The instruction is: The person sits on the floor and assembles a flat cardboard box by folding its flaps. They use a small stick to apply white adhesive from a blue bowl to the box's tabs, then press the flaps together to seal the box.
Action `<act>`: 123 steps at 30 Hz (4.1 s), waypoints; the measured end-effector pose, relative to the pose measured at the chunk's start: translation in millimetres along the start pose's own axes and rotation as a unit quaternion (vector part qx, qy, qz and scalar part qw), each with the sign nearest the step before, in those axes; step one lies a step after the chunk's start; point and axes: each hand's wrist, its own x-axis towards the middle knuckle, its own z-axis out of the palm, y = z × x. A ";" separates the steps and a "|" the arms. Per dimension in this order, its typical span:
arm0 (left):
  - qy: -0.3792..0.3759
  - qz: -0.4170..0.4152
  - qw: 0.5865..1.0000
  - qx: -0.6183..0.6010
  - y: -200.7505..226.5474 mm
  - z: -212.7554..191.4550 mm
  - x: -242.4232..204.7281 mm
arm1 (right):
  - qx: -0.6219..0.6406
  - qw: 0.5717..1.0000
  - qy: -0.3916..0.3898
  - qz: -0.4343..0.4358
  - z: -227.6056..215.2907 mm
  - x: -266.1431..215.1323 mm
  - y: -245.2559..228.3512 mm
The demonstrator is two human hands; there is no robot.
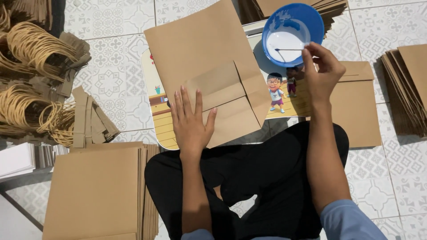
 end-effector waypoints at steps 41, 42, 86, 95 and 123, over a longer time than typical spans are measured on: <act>-0.016 -0.010 1.000 -0.011 2.3 -2.0 2.9 | 0.062 0.996 0.061 0.026 -14.6 23.0 38.9; -0.024 -0.015 0.999 -0.016 2.3 -2.4 3.6 | 0.039 0.998 0.037 0.021 -12.9 21.3 46.4; -0.012 -0.018 0.999 -0.027 2.3 -2.2 3.7 | -0.014 0.997 0.073 0.008 -9.6 21.3 37.0; -0.015 -0.017 1.000 -0.012 1.2 0.3 2.2 | 0.000 0.997 0.078 0.004 -8.0 21.3 29.4; -0.027 -0.025 0.999 -0.021 1.9 -0.8 2.9 | -0.008 0.996 0.084 0.022 -14.7 21.0 35.8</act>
